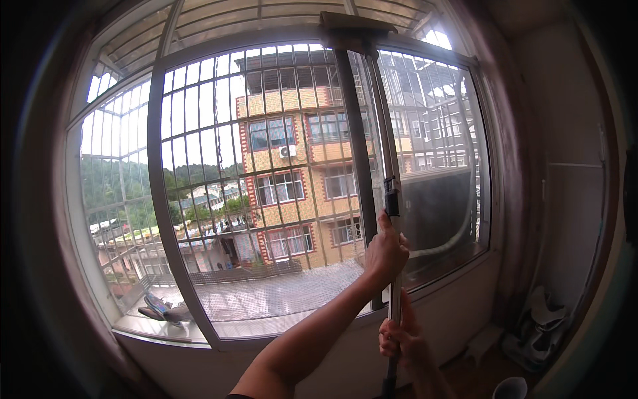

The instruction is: The person uses a long-handled window squeegee and a cloth to clean a large window. They repeatedly wipe the glass surface, occasionally pause to wipe the squeegee head with the cloth, and continue cleaning different sections of the window.

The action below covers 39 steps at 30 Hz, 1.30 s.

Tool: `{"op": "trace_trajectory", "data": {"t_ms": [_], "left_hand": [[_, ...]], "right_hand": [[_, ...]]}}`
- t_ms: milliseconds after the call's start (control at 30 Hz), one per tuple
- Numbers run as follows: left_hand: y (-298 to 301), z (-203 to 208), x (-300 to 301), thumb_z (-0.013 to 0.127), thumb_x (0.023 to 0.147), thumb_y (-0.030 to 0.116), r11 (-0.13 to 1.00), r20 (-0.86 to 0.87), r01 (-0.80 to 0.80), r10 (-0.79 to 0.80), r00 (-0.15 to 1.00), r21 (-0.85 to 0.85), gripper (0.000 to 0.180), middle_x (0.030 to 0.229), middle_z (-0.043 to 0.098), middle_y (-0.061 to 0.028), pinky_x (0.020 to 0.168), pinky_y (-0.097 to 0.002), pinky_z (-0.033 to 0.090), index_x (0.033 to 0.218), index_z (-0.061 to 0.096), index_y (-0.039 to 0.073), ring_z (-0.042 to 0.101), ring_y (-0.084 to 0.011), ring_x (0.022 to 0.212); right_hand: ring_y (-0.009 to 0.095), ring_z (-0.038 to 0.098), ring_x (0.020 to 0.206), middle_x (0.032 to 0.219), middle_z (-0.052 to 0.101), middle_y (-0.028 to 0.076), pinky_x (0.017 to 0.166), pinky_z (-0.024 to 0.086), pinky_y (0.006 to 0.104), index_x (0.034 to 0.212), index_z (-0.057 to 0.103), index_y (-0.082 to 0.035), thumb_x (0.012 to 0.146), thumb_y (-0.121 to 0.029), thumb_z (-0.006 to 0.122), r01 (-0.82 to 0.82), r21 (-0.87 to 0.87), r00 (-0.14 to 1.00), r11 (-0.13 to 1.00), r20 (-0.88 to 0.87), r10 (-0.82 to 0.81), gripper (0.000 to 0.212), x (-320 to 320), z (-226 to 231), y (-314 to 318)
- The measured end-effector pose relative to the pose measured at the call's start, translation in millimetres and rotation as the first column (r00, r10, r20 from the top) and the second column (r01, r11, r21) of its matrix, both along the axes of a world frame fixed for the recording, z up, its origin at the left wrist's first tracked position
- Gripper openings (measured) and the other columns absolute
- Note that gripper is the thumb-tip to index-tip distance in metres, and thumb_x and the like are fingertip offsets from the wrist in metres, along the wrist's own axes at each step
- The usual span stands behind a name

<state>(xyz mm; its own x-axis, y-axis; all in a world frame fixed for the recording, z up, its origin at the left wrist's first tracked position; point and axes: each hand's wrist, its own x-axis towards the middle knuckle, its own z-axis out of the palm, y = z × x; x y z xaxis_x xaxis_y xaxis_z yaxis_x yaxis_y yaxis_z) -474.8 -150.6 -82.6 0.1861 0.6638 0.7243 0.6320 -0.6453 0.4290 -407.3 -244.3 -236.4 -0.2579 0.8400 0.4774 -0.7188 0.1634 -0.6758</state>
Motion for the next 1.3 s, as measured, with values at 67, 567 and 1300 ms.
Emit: {"op": "trace_trajectory", "data": {"t_ms": [67, 567, 1300], "left_hand": [[-4.6, 1.0, -12.5, 0.047, 0.082, 0.016, 1.0, 0.046, -0.013, 0.014, 0.999, -0.025, 0.072, 0.071, 0.059, -0.0246, 0.062, -0.0479, 0.046, 0.139, 0.005, 0.004, 0.06, -0.0423, 0.066], [-46.2, -1.7, -99.2, 0.048, 0.083, 0.013, 0.989, 0.157, -0.095, 0.078, 0.985, 0.109, 0.065, 0.073, 0.059, -0.0276, 0.061, -0.0501, 0.047, 0.136, 0.011, 0.003, 0.06, -0.0439, 0.068], [-28.1, 1.6, -18.0, 0.047, 0.084, 0.018, 0.995, 0.03, -0.101, 0.101, 0.994, -0.023, 0.065, 0.063, 0.057, -0.0263, 0.059, -0.0495, 0.046, 0.132, 0.011, -0.008, 0.059, -0.0437, 0.063]], "right_hand": [[0.009, 0.037, 0.048, 0.075, 0.046, 0.004, 0.043, 0.034, 0.0247, 0.142, 0.002, -0.038, 0.091, -0.011, 0.051, -0.081, 0.035, 0.997, 0.996, -0.01, 0.081, 0.075, -13.7, 1.4, 0.5], [0.008, 0.044, 0.055, 0.08, 0.049, 0.004, 0.047, 0.04, 0.0252, 0.144, -0.001, -0.032, 0.092, -0.008, 0.049, -0.289, 0.066, 0.957, 0.955, 0.045, 0.286, 0.076, -77.4, -2.9, -13.4], [0.008, 0.039, 0.049, 0.076, 0.047, 0.004, 0.043, 0.034, 0.0229, 0.143, 0.005, -0.036, 0.092, -0.013, 0.048, -0.154, 0.044, 0.988, 0.987, -0.008, 0.154, 0.07, -8.4, -8.1, -2.6]]}}
